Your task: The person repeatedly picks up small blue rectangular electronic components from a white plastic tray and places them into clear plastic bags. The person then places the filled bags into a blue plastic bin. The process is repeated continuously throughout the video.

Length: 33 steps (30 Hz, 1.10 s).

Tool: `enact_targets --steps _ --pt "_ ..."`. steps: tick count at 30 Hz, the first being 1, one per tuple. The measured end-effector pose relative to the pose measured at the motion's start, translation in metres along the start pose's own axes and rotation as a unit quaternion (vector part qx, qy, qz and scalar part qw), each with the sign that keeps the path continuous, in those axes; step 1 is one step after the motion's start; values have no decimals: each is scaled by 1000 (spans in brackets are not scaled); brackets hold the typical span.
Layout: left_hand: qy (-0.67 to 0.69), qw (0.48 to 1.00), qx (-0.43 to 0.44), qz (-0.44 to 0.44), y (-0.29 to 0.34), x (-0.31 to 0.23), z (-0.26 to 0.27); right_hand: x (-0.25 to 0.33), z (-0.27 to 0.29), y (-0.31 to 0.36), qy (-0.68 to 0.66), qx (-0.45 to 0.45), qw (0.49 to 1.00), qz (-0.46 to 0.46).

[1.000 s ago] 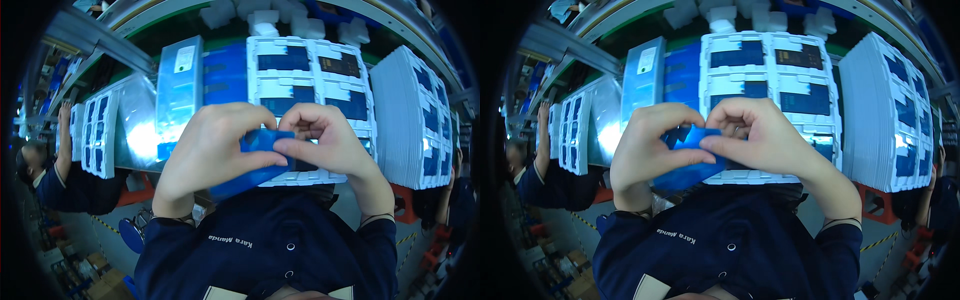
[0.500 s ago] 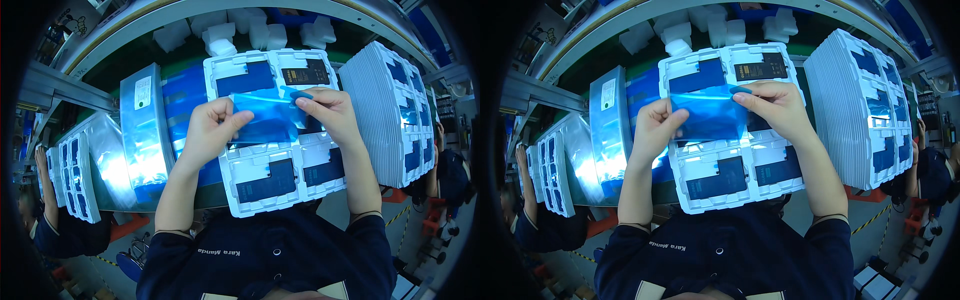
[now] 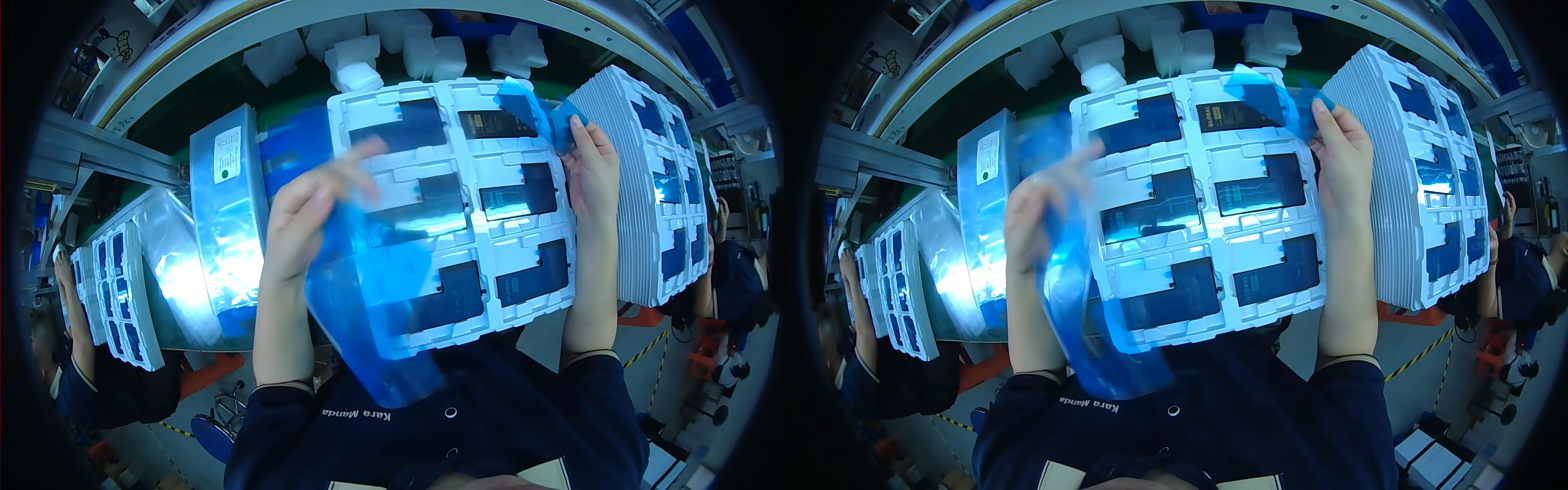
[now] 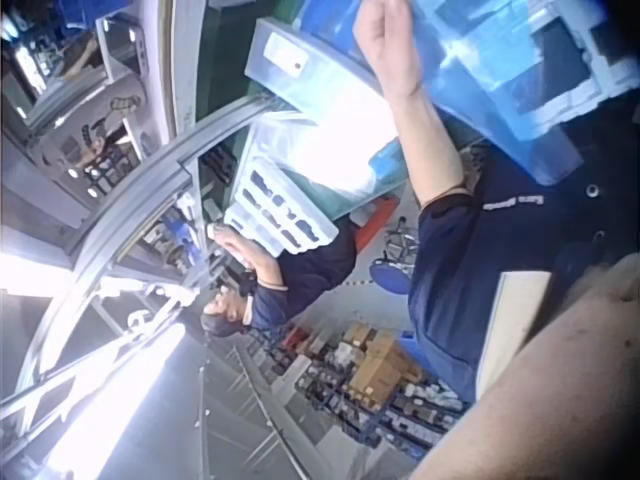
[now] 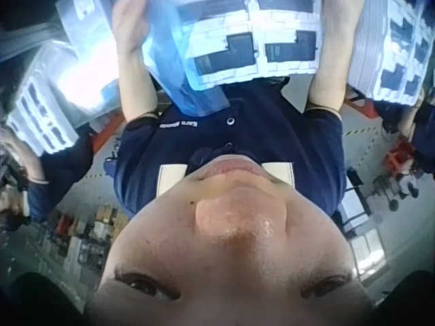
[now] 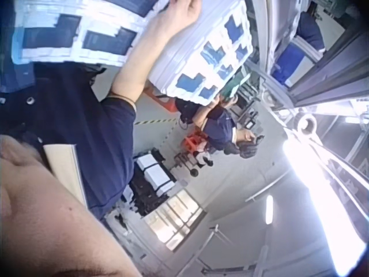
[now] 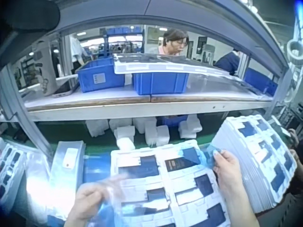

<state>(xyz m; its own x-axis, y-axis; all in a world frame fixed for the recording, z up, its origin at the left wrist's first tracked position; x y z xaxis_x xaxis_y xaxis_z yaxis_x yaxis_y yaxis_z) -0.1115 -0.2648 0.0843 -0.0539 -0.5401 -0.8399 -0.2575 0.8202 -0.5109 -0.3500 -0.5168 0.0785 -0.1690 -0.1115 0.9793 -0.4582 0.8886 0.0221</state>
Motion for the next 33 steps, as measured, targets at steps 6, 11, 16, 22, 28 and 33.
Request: enact_targets --steps 6,11,16,22,28,33 --pt "-430 902 -2 19 -2 37 -1 -9 11 0 -87 -46 993 -72" --pt "-450 893 -1 -5 -2 40 -5 -23 23 -7 -132 -22 986 -100" --pt "-447 894 -11 1 5 34 -6 -23 18 17 -146 -16 983 -109" --pt "-410 912 -12 15 14 31 -3 -20 9 40 -110 -44 989 -94" --pt "-420 907 -12 15 13 28 -3 -8 3 21 67 -70 989 108" --pt "-407 913 -10 14 13 32 -1 -8 -7 0 112 19 991 66"
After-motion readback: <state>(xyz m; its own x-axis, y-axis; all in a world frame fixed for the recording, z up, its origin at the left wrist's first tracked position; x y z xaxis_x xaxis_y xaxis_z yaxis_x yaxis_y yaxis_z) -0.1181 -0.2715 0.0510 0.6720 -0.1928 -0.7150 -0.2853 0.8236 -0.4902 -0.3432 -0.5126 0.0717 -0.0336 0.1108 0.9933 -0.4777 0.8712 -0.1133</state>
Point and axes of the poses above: each hand's wrist, its own y-axis away from the middle knuckle, its own z-axis out of the back of the hand, x = y × z, the point moved 3 cm from there along -y, towards the middle knuckle, and after that the axes turned 7 degrees about -z, right-handed, at the moved point
